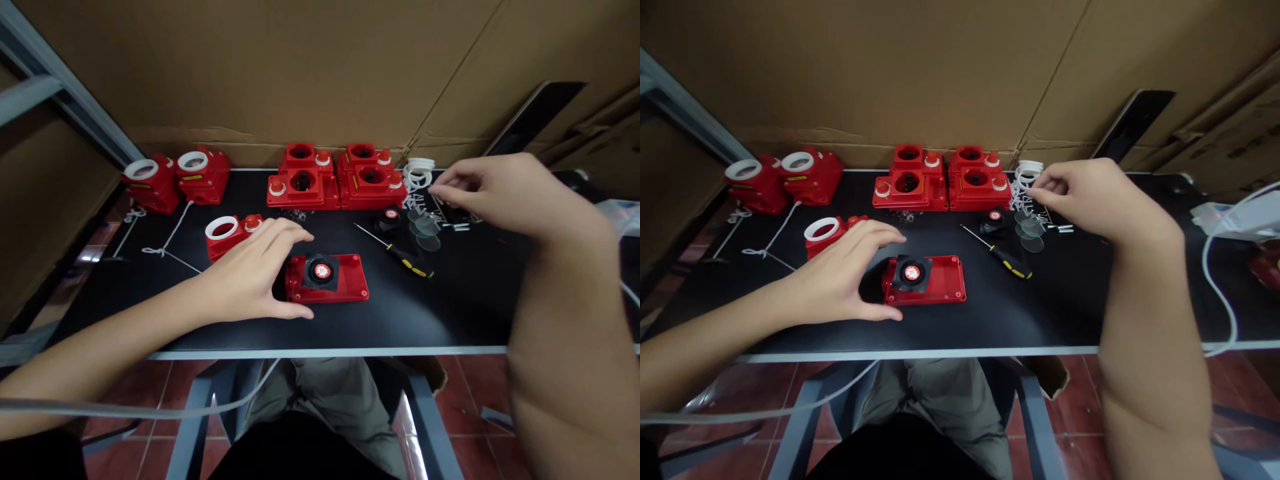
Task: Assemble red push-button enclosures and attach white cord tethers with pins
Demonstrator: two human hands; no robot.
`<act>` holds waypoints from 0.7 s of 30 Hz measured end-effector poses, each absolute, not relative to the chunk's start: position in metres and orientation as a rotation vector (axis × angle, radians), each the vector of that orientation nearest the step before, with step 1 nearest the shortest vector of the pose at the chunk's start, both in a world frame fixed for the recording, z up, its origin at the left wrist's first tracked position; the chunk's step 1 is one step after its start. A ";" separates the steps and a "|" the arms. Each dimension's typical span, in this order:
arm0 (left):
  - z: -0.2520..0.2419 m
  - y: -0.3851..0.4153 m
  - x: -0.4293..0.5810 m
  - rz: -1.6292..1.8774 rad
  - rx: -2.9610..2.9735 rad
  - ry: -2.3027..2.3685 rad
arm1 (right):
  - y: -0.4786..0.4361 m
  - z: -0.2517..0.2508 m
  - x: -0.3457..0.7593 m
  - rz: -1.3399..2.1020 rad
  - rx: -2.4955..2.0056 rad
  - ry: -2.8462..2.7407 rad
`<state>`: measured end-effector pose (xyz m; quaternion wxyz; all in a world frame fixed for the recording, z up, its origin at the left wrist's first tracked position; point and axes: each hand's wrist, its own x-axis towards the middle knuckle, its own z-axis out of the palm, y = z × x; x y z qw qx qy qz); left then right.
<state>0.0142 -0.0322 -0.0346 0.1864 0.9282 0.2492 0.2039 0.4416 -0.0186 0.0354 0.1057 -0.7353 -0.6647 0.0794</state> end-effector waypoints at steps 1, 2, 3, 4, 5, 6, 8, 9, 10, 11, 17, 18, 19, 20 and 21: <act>-0.036 -0.032 0.014 0.543 2.621 0.712 | -0.017 0.035 0.444 0.241 -2.206 -1.969; -0.037 -0.032 0.014 0.515 2.630 0.717 | -0.015 0.034 0.447 0.259 -2.227 -1.984; -0.039 -0.033 0.014 0.491 2.641 0.716 | -0.014 0.033 0.448 0.287 -2.250 -2.006; -0.039 -0.033 0.014 0.470 2.650 0.709 | -0.014 0.032 0.450 0.324 -2.270 -2.033; -0.040 -0.034 0.014 0.452 2.655 0.701 | -0.014 0.031 0.452 0.364 -2.284 -2.062; -0.040 -0.034 0.014 0.445 2.655 0.693 | -0.014 0.030 0.453 0.400 -2.294 -2.091; -0.038 -0.033 0.013 0.426 2.646 0.679 | -0.015 0.029 0.456 0.440 -2.310 -2.133; -0.037 -0.032 0.013 0.416 2.641 0.673 | -0.015 0.028 0.457 0.447 -2.314 -2.149; -0.035 -0.030 0.011 0.405 2.637 0.669 | -0.016 0.028 0.457 0.448 -2.321 -2.161; -0.034 -0.028 0.010 0.396 2.636 0.664 | -0.016 0.028 0.458 0.445 -2.328 -2.172; -0.030 -0.014 0.004 0.302 2.619 0.686 | -0.012 0.018 0.458 0.372 -2.362 -2.238; -0.031 -0.012 0.004 0.294 2.611 0.691 | -0.009 0.014 0.458 0.349 -2.361 -2.257; -0.032 -0.011 0.004 0.296 2.604 0.694 | -0.006 0.011 0.458 0.321 -2.360 -2.275; -0.033 -0.010 0.004 0.302 2.599 0.697 | -0.003 0.008 0.458 0.292 -2.361 -2.288; -0.034 -0.009 0.005 0.309 2.598 0.696 | -0.001 0.005 0.457 0.263 -2.360 -2.300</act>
